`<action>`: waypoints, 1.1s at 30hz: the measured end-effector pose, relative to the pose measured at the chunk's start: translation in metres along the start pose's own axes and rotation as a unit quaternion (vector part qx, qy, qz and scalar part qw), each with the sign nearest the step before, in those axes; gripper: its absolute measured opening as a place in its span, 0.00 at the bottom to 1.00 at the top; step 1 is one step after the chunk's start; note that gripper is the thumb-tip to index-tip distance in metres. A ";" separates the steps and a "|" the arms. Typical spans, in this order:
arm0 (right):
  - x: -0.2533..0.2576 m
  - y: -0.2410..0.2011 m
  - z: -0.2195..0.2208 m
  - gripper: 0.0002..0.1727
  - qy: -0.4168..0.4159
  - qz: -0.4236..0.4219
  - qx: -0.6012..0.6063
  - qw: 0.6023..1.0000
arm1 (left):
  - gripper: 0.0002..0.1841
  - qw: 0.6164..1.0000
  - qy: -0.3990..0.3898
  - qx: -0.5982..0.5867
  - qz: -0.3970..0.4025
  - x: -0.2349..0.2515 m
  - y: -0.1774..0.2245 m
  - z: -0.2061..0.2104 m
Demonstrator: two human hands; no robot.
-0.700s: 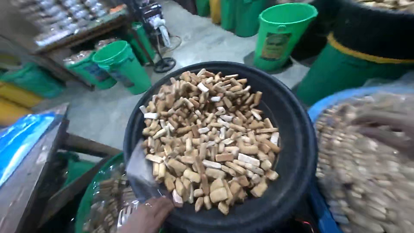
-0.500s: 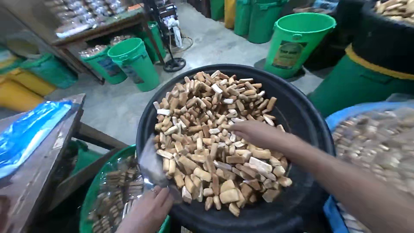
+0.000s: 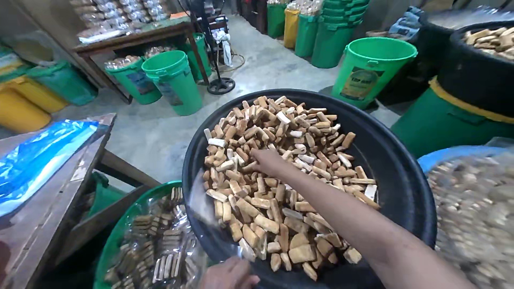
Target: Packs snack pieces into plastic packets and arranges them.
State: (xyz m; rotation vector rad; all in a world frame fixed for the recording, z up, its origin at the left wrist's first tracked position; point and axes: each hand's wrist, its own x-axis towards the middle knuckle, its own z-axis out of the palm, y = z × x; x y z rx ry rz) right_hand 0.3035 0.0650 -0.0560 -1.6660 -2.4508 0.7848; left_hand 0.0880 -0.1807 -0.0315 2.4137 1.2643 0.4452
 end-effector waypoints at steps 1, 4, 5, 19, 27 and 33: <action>0.000 0.004 -0.005 0.25 0.011 -0.003 0.045 0.999 | 0.16 0.998 0.007 -0.053 -0.031 0.001 -0.002 -0.002; -0.005 0.030 -0.024 0.20 0.025 -0.036 0.163 0.986 | 0.18 0.941 0.009 -0.298 -0.163 -0.001 -0.011 -0.010; -0.007 0.041 -0.028 0.18 0.002 -0.060 0.167 0.984 | 0.17 0.902 0.006 -0.388 -0.192 -0.002 -0.015 -0.012; -0.046 0.070 0.012 0.25 0.039 -0.138 -0.126 0.982 | 0.14 0.932 0.358 0.046 0.003 0.128 0.016 -0.082; -0.084 0.062 -0.013 0.24 0.011 0.050 -0.040 0.998 | 0.14 0.974 -0.090 0.195 -0.075 0.244 -0.001 -0.008; -0.103 0.069 -0.042 0.23 0.107 0.022 0.235 0.966 | 0.23 0.988 -0.120 -0.034 -0.086 0.250 -0.015 0.016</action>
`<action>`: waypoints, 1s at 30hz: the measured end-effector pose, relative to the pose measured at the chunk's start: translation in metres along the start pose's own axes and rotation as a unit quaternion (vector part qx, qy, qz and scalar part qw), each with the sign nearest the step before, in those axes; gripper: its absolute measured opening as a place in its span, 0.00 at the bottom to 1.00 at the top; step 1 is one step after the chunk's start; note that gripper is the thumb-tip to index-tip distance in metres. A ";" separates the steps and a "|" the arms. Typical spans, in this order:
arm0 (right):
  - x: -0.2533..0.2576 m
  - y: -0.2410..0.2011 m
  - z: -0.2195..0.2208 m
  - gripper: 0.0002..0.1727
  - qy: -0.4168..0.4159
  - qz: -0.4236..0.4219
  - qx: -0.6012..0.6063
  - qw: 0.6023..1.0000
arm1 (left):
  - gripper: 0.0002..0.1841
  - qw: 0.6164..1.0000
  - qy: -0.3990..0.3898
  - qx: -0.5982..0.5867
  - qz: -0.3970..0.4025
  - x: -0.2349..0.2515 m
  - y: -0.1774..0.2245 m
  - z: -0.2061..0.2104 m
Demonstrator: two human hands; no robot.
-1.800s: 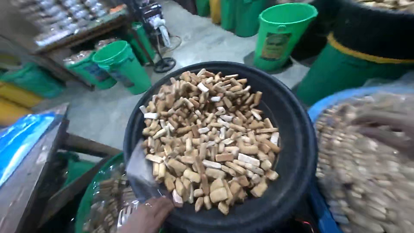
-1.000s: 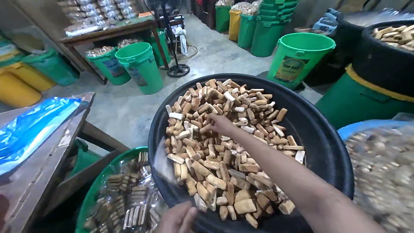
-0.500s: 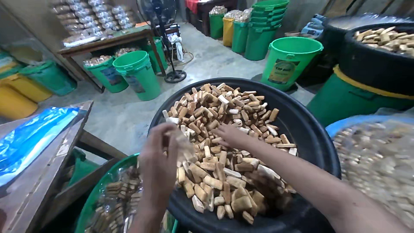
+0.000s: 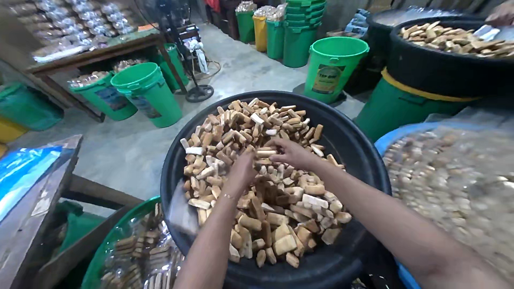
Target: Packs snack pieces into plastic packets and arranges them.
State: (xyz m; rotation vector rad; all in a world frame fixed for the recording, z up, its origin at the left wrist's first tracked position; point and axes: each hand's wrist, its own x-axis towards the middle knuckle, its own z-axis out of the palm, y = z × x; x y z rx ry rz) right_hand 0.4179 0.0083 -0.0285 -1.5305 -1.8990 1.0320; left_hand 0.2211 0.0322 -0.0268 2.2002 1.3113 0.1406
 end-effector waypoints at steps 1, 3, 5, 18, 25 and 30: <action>0.000 -0.007 0.001 0.22 0.001 -0.016 -0.009 1.000 | 0.24 0.999 0.022 -0.045 0.015 -0.001 0.001 -0.002; 0.003 -0.022 0.007 0.21 0.033 -0.040 -0.100 0.994 | 0.24 0.994 0.072 -0.076 0.042 -0.004 0.003 -0.006; 0.002 -0.036 0.018 0.22 0.080 -0.077 -0.198 0.974 | 0.27 0.989 0.127 -0.057 0.045 -0.008 0.005 -0.006; 0.003 -0.102 -0.005 0.17 0.066 -0.146 -0.134 0.978 | 0.28 0.837 0.370 -0.367 0.167 -0.041 -0.026 -0.046; 0.009 -0.082 0.027 0.20 0.019 -0.257 -0.104 0.960 | 0.15 0.766 0.304 -0.563 -0.059 -0.018 -0.044 -0.037; 0.033 0.022 0.046 0.25 -0.134 -0.215 -0.340 0.906 | 0.25 0.697 0.410 -0.569 -0.150 -0.007 -0.086 -0.030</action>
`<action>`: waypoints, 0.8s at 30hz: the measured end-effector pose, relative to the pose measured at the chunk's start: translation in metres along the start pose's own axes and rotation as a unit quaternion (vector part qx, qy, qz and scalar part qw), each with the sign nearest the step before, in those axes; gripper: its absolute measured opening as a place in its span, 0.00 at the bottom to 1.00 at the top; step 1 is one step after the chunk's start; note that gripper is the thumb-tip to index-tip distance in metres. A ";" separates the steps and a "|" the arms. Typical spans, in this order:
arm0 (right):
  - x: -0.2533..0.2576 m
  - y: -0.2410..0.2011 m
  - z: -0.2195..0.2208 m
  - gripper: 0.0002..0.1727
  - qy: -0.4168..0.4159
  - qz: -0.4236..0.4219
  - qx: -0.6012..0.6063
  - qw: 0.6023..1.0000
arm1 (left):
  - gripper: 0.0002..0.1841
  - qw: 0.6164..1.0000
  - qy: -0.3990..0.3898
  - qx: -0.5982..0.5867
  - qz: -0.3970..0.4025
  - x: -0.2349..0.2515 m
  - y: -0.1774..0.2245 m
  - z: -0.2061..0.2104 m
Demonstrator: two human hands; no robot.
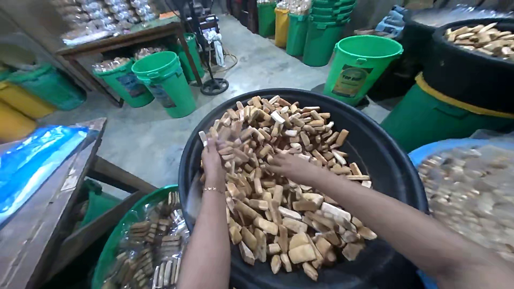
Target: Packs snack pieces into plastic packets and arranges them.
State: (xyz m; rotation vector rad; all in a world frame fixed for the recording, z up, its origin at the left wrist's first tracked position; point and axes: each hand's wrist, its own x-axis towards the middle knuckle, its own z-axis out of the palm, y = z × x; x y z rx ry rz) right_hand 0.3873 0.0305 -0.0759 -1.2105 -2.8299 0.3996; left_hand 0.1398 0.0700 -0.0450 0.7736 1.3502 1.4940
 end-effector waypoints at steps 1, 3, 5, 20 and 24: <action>-0.003 0.009 0.010 0.22 -0.017 -0.014 -0.026 0.999 | 0.25 1.000 0.008 -0.017 -0.014 0.001 0.000 0.001; -0.010 0.009 0.007 0.14 0.060 0.013 -0.007 0.998 | 0.24 0.997 0.015 -0.058 -0.044 -0.002 0.003 0.006; -0.017 -0.012 -0.015 0.15 0.237 0.075 0.087 0.965 | 0.23 0.994 0.022 -0.092 -0.060 -0.008 0.007 0.011; 0.000 -0.065 -0.036 0.13 0.298 0.081 0.148 0.940 | 0.29 0.998 -0.050 0.030 0.032 -0.041 0.019 0.008; 0.015 -0.064 -0.019 0.26 -0.131 0.210 0.077 0.966 | 0.30 0.999 -0.001 0.009 0.034 -0.027 0.015 0.003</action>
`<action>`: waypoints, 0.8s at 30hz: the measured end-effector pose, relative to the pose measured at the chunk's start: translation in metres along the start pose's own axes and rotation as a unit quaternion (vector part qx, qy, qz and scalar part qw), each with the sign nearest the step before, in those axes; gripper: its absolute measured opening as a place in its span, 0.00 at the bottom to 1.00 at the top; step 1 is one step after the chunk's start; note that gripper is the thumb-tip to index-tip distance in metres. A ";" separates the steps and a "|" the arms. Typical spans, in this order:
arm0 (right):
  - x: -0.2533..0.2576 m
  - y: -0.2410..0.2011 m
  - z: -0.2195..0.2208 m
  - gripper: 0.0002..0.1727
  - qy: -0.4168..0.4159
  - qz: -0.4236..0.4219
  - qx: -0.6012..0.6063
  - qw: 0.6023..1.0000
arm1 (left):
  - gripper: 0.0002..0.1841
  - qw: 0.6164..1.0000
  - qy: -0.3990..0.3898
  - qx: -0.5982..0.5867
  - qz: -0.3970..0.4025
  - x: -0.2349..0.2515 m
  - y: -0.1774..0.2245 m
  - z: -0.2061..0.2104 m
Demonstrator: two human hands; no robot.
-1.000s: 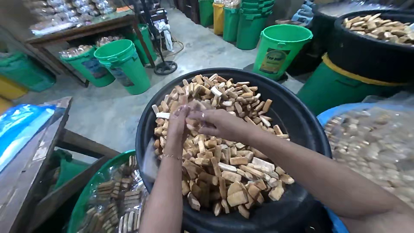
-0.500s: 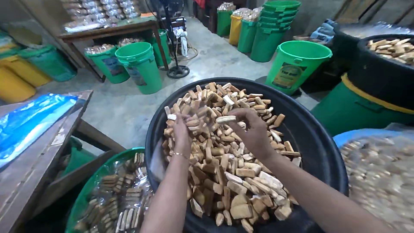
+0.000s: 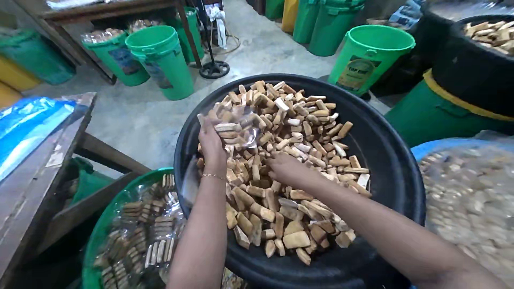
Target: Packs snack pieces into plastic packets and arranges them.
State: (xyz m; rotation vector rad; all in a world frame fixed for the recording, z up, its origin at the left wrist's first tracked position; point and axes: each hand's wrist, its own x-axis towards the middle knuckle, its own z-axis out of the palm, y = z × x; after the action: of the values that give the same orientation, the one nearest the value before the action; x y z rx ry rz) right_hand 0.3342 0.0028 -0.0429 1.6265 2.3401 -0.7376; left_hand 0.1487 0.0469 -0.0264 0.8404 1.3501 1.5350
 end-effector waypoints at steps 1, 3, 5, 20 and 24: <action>0.001 -0.002 0.000 0.23 -0.015 -0.003 -0.026 1.000 | 0.30 1.000 -0.002 -0.008 -0.003 0.001 -0.001 0.001; -0.002 -0.007 -0.005 0.22 -0.032 -0.010 -0.066 0.997 | 0.31 1.000 -0.013 -0.012 -0.015 0.000 -0.002 -0.001; -0.010 -0.009 -0.011 0.20 -0.023 -0.014 -0.089 0.996 | 0.30 0.999 -0.014 -0.035 -0.031 0.001 0.001 -0.001; -0.070 0.010 -0.033 0.14 0.549 -0.123 0.243 0.790 | 0.26 0.985 -0.083 -0.108 -0.105 -0.033 0.012 0.036; -0.048 0.013 -0.037 0.14 0.644 -0.177 0.066 0.741 | 0.22 0.959 -0.217 -0.152 -0.097 -0.054 0.025 0.040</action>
State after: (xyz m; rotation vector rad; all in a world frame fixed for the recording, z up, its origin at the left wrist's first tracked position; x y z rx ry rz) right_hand 0.3685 -0.0144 0.0051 2.1464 3.6088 0.4941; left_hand 0.2007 0.0117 0.0087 0.7678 0.8261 1.2690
